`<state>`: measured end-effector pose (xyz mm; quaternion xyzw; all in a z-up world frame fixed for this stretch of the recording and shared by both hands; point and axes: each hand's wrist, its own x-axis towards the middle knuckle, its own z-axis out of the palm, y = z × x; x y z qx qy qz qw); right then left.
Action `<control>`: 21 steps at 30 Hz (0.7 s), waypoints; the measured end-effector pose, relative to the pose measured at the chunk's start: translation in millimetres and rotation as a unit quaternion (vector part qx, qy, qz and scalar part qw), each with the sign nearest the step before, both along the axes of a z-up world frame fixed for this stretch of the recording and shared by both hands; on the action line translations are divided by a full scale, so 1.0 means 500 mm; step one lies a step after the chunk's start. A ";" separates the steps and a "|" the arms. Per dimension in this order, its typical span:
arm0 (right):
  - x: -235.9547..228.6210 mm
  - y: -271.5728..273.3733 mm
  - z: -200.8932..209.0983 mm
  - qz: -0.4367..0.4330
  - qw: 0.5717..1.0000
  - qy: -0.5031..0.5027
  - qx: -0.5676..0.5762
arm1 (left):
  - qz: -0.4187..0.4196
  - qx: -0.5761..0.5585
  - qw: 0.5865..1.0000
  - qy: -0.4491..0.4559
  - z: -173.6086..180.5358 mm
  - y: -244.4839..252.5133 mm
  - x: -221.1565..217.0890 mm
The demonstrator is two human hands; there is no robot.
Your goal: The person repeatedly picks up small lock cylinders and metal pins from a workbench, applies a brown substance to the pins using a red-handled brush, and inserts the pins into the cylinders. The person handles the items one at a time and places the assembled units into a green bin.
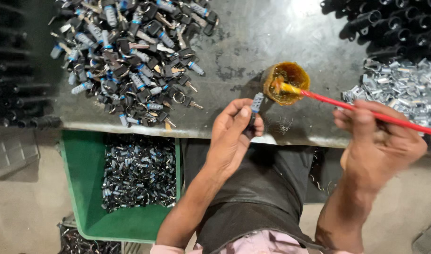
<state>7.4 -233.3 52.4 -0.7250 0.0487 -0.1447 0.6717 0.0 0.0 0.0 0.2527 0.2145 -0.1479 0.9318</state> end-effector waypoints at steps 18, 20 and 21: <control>-0.044 0.108 0.043 0.282 0.884 0.132 -0.350 | -0.182 0.202 0.953 -0.137 0.101 0.290 -0.182; -0.046 0.154 0.013 0.307 0.878 0.027 -0.368 | -0.263 0.516 0.784 -0.224 0.113 0.368 -0.197; -0.045 0.172 0.000 0.306 0.871 0.015 -0.383 | -0.279 0.688 0.602 -0.294 0.120 0.393 -0.205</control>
